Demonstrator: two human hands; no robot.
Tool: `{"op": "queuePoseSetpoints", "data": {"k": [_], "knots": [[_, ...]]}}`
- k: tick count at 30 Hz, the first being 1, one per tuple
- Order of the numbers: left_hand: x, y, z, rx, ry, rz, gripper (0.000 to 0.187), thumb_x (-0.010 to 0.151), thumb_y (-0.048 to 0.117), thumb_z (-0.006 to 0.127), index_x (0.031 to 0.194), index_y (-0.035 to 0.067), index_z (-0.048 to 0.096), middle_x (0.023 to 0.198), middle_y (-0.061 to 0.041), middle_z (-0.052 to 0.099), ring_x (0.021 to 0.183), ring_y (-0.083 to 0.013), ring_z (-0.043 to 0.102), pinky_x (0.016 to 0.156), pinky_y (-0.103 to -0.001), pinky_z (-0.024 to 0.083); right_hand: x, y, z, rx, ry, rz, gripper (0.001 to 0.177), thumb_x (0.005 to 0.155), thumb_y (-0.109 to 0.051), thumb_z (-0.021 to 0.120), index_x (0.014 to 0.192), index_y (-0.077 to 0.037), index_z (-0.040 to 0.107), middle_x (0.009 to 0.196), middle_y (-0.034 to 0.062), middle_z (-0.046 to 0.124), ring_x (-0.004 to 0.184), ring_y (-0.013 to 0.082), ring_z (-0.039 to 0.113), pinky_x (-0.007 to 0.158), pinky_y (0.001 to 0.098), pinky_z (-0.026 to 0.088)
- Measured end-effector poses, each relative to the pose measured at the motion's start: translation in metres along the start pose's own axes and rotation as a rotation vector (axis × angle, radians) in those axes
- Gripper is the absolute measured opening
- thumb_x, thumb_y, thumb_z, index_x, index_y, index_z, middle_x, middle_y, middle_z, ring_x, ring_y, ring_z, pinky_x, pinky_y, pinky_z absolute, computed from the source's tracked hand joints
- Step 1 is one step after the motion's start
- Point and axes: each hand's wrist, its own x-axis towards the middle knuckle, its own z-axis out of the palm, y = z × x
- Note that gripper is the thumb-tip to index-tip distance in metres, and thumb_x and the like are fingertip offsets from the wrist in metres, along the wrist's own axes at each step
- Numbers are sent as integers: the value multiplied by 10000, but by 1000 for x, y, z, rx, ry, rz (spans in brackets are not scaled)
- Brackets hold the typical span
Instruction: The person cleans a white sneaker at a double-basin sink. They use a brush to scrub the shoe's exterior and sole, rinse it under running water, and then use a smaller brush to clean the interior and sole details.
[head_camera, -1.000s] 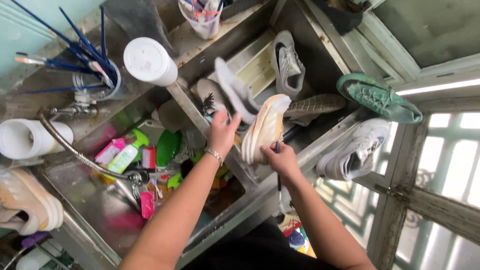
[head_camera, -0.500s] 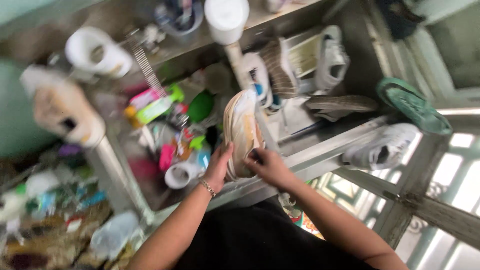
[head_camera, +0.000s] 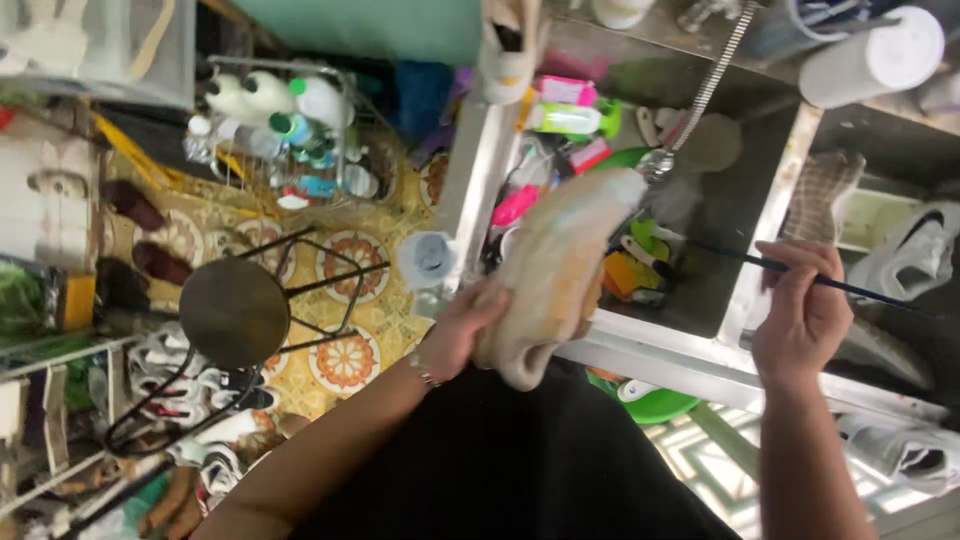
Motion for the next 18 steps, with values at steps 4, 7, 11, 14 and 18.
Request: {"op": "queuePoseSetpoints", "data": {"k": [4,7,11,14,18], "knots": [[-29,-11,-110,-105,81,338,246,1178,339,826,1258,109,863,1307,-24,879,1200,-152,778,1080,-389,652,-3,-38,107,216,83,-27,430,1452,44,505,1147,183,774,1276,368,736,820,400,771,746,416,710],[-51,29,-154,-427,130,157,791,1129,673,752,1686,111,751,1646,-188,804,1550,-352,745,1371,-582,574,-14,-48,184,211,-127,-184,140,1174,-6,962,1063,15,878,1071,213,890,927,389,863,871,461,688],[-48,23,-202,-597,174,210,663,1204,497,690,1691,48,725,1658,-303,773,1565,-521,725,1372,-734,552,-39,-36,268,352,-271,-94,138,1107,48,972,1208,62,878,985,224,834,849,352,888,792,423,723],[-63,37,-173,-624,182,182,651,1177,497,716,1668,70,749,1638,-279,794,1551,-500,743,1372,-715,557,-48,-17,305,278,-310,-224,101,1099,84,952,1177,50,897,1014,202,816,817,375,873,744,421,744],[-12,-26,-213,-684,120,84,661,1154,556,756,1605,77,812,1601,-272,823,1486,-490,790,1342,-701,584,-59,-11,314,148,-331,-319,104,1096,80,949,1171,38,891,982,181,811,778,358,877,689,417,745]]}}
